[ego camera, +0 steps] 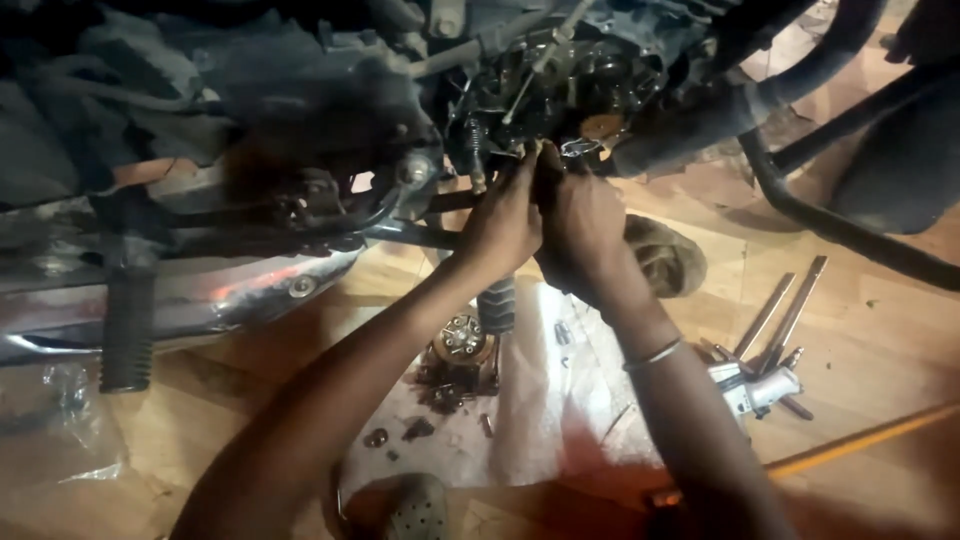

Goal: Cleaning motorcycle engine parts and reassembling components during a repair.

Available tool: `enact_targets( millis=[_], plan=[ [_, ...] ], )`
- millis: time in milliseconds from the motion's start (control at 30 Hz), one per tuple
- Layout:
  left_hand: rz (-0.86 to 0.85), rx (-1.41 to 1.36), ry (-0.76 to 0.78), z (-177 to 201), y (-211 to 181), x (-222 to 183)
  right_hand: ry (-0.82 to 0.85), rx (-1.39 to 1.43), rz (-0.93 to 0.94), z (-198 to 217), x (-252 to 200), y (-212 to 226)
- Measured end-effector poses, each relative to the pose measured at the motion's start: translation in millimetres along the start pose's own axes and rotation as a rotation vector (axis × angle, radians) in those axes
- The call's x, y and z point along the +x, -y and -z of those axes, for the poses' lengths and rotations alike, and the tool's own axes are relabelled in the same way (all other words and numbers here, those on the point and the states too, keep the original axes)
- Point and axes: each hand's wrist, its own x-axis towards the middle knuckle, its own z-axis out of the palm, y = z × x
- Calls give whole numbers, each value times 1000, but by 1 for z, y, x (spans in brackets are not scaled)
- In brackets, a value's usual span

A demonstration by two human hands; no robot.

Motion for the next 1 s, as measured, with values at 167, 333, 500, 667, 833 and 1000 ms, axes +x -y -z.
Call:
enact_targets(
  millis=[167,333,500,667,833,1000],
  plan=[
    [553,76,533,3,-16,44,112,-442,95,-59,8,-48],
    [636,120,531,-34,9,56,-153,-795,206,-84,21,-53],
    [742,160,567,-26,-11,62,364,-416,89,-31,31,-44],
    [733,185,498,-47,4,51,218,-131,128,-38,27,-68],
    [539,203,435,-54,26,29,279,-185,217,-11,-3,-72],
    [412,119,443,-23,1,37,26,123,263,71,-38,-7]
  ],
)
